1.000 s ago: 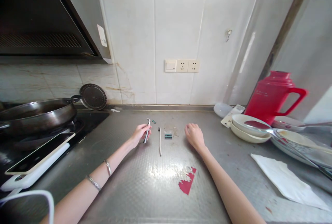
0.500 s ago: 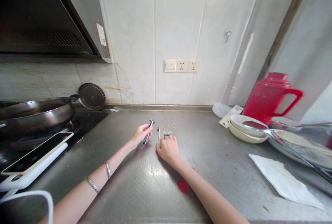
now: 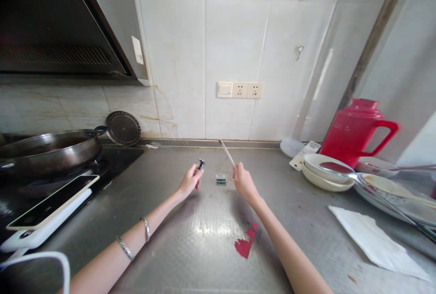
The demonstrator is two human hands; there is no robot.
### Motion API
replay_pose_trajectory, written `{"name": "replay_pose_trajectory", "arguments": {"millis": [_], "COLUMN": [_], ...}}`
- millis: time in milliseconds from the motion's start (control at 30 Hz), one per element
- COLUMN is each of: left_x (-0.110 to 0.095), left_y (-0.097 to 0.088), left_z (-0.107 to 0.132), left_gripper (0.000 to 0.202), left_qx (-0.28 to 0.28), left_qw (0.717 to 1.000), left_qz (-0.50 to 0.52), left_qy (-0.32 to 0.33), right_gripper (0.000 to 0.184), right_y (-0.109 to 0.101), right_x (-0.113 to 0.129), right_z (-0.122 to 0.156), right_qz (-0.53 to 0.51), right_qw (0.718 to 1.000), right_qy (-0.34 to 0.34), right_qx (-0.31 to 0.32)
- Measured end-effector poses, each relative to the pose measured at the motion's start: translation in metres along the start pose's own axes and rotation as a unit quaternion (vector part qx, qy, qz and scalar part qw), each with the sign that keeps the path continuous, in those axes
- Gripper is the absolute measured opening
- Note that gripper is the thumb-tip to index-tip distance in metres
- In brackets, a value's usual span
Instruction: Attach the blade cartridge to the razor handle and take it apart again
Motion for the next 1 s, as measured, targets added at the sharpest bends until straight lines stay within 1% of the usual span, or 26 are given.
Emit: {"name": "replay_pose_trajectory", "arguments": {"millis": [67, 100, 167, 233, 300, 367, 467, 567, 700, 800, 900, 1000], "left_x": [-0.002, -0.003, -0.007, -0.01, -0.011, -0.012, -0.015, -0.022, -0.03, -0.033, -0.034, -0.034], "left_y": [0.0, -0.001, -0.002, -0.001, 0.0, 0.001, 0.002, 0.004, 0.006, 0.006, 0.004, 0.003], "left_z": [0.003, 0.004, 0.007, 0.011, 0.014, 0.017, 0.022, 0.029, 0.038, 0.042, 0.043, 0.044], "left_gripper": [0.025, 0.026, 0.028, 0.033, 0.037, 0.036, 0.032, 0.029, 0.029, 0.031, 0.032, 0.031], "left_qx": [-0.028, -0.044, -0.066, -0.064, -0.049, -0.038, -0.031, -0.017, 0.002, 0.006, -0.003, -0.012], "left_qw": [0.999, 0.999, 0.997, 0.997, 0.998, 0.998, 0.995, 0.99, 0.984, 0.98, 0.978, 0.977], "left_qz": [-0.01, -0.013, -0.014, -0.007, 0.008, 0.017, 0.01, 0.0, -0.013, -0.017, -0.015, -0.015], "left_qy": [0.015, 0.025, 0.043, 0.048, 0.046, 0.051, 0.096, 0.141, 0.18, 0.2, 0.21, 0.214], "right_gripper": [0.029, 0.029, 0.03, 0.034, 0.037, 0.04, 0.044, 0.043, 0.041, 0.042, 0.043, 0.042], "right_y": [-0.008, -0.012, -0.02, -0.027, -0.034, -0.038, -0.039, -0.037, -0.034, -0.032, -0.032, -0.036], "right_x": [-0.008, -0.01, -0.008, -0.001, 0.008, 0.014, 0.018, 0.021, 0.026, 0.026, 0.022, 0.025], "right_z": [-0.005, -0.007, -0.008, -0.008, -0.007, -0.006, -0.003, 0.0, 0.003, 0.004, 0.003, 0.004], "right_qz": [-0.085, -0.109, -0.124, -0.123, -0.126, -0.122, -0.106, -0.1, -0.097, -0.087, -0.069, -0.079], "right_qw": [0.996, 0.993, 0.991, 0.99, 0.989, 0.99, 0.992, 0.991, 0.987, 0.986, 0.987, 0.986], "right_qy": [-0.001, -0.007, -0.021, -0.033, -0.044, -0.053, -0.065, -0.091, -0.128, -0.142, -0.142, -0.142], "right_qx": [-0.031, -0.041, -0.055, -0.06, -0.059, -0.053, -0.036, -0.022, -0.019, -0.02, -0.035, -0.045]}}
Point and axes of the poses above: each hand's wrist, its own z-axis away from the middle knuckle, its own y-axis out of the palm, x = y × z, the point moved 4 cm from there along -z, towards the middle knuckle, and after that the axes turned 15 degrees about -x, right-handed, at the moved point
